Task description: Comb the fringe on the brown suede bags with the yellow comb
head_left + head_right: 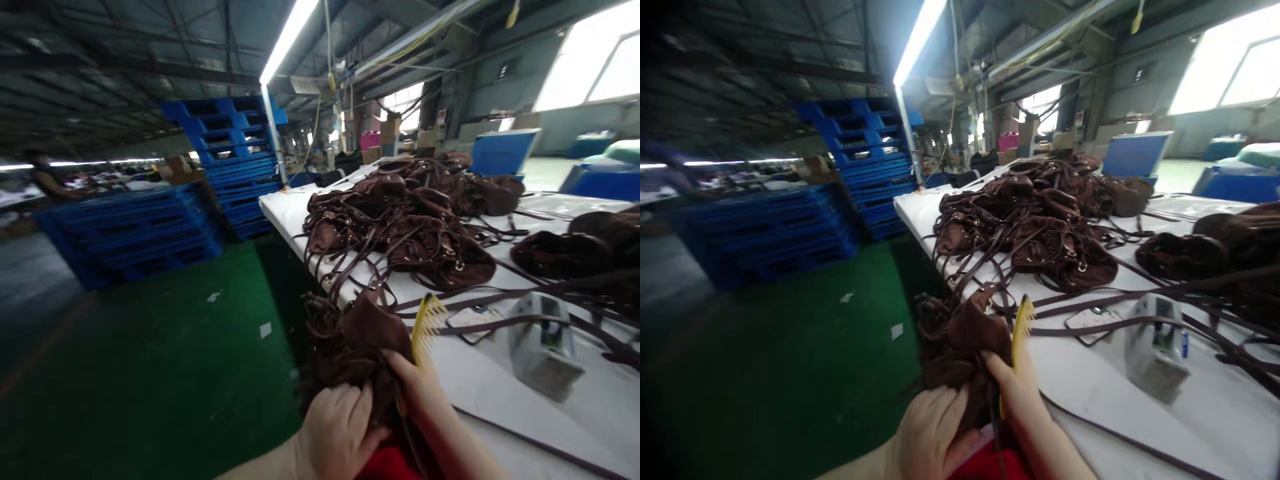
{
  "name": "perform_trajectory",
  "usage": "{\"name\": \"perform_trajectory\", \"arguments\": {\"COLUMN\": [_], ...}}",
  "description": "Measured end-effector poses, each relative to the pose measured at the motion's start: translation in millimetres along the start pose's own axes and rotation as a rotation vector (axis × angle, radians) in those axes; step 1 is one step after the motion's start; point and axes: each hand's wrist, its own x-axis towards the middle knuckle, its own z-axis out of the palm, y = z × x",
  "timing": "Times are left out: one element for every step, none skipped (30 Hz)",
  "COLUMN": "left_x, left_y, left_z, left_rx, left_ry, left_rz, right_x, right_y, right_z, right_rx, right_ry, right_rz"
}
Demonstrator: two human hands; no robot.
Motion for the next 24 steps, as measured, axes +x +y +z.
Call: {"name": "perform_trajectory", "arguments": {"left_x": [-6.6, -11.2, -14.1, -15.6, -15.9, -15.5, -14.8, -14.2, -14.0, -14.5, -16.1, -18.8, -22.9, -28.7, -36.5, -46.6, -59.1, -74.0, -91.1, -110.0, -129.8, -149.9, -169.1, -186.6], "left_y": [-7.0, -16.3, -27.0, -38.1, -48.8, -58.4, -66.4, -72.6, -77.2, -80.8, -84.1, -88.1, -93.6, -101.0, -110.3, -121.1, -132.6, -144.0, -154.3, -162.9, -169.2, -173.1, -174.4, -173.2], "left_z": [-10.2, -22.1, -34.5, -46.1, -55.5, -61.7, -64.3, -63.6, -60.5, -56.1, -51.9, -49.1, -48.6, -50.8, -56.1, -64.1, -74.3, -86.1, -98.9, -111.9, -124.7, -137.0, -148.6, -159.4], "left_rx": [-0.034, -0.053, -0.015, 0.048, 0.056, 0.009, -0.074, -0.176, -0.269, -0.323, -0.335, -0.311, -0.265, -0.221, -0.193, -0.184, -0.182, -0.17, -0.151, -0.112, -0.055, 0.003, 0.073, 0.129], "left_ry": [-0.017, -0.006, 0.06, 0.128, 0.126, 0.057, -0.053, -0.197, -0.355, -0.488, -0.588, -0.645, -0.661, -0.65, -0.627, -0.601, -0.576, -0.545, -0.518, -0.5, -0.486, -0.486, -0.494, -0.501], "left_rz": [-0.036, -0.086, -0.183, -0.299, -0.379, -0.416, -0.422, -0.4, -0.384, -0.386, -0.411, -0.464, -0.538, -0.621, -0.705, -0.789, -0.874, -0.958, -1.04, -1.123, -1.199, -1.261, -1.328, -1.392], "right_x": [6.3, 12.2, 17.6, 22.5, 26.6, 30.2, 33.3, 36.0, 38.3, 40.1, 41.0, 40.8, 39.2, 36.1, 31.7, 26.2, 20.2, 14.2, 8.6, 3.8, 0.0, -2.9, -4.9, -6.1], "right_y": [-2.6, -4.9, -7.0, -9.0, -11.1, -13.0, -14.5, -15.3, -15.1, -13.7, -11.2, -7.7, -3.4, 1.6, 7.1, 13.1, 19.6, 26.4, 33.3, 40.0, 46.1, 51.4, 55.7, 59.0], "right_z": [5.5, 9.8, 13.5, 17.1, 20.9, 25.1, 29.9, 34.9, 39.7, 43.8, 46.7, 48.0, 47.6, 45.6, 42.2, 37.8, 33.2, 28.8, 25.1, 22.5, 21.2, 21.3, 22.5, 24.6], "right_rx": [0.032, 0.038, 0.033, 0.03, 0.031, 0.033, 0.029, 0.013, -0.029, -0.102, -0.202, -0.319, -0.429, -0.511, -0.555, -0.564, -0.552, -0.537, -0.521, -0.504, -0.485, -0.465, -0.446, -0.433], "right_ry": [-0.081, -0.184, -0.307, -0.438, -0.567, -0.678, -0.769, -0.836, -0.859, -0.819, -0.717, -0.569, -0.407, -0.27, -0.181, -0.152, -0.16, -0.172, -0.19, -0.206, -0.225, -0.245, -0.267, -0.288], "right_rz": [0.01, 0.015, 0.013, 0.003, -0.007, -0.014, -0.02, -0.029, -0.053, -0.094, -0.143, -0.193, -0.231, -0.248, -0.241, -0.218, -0.186, -0.147, -0.11, -0.072, -0.038, -0.013, 0.004, 0.011]}}
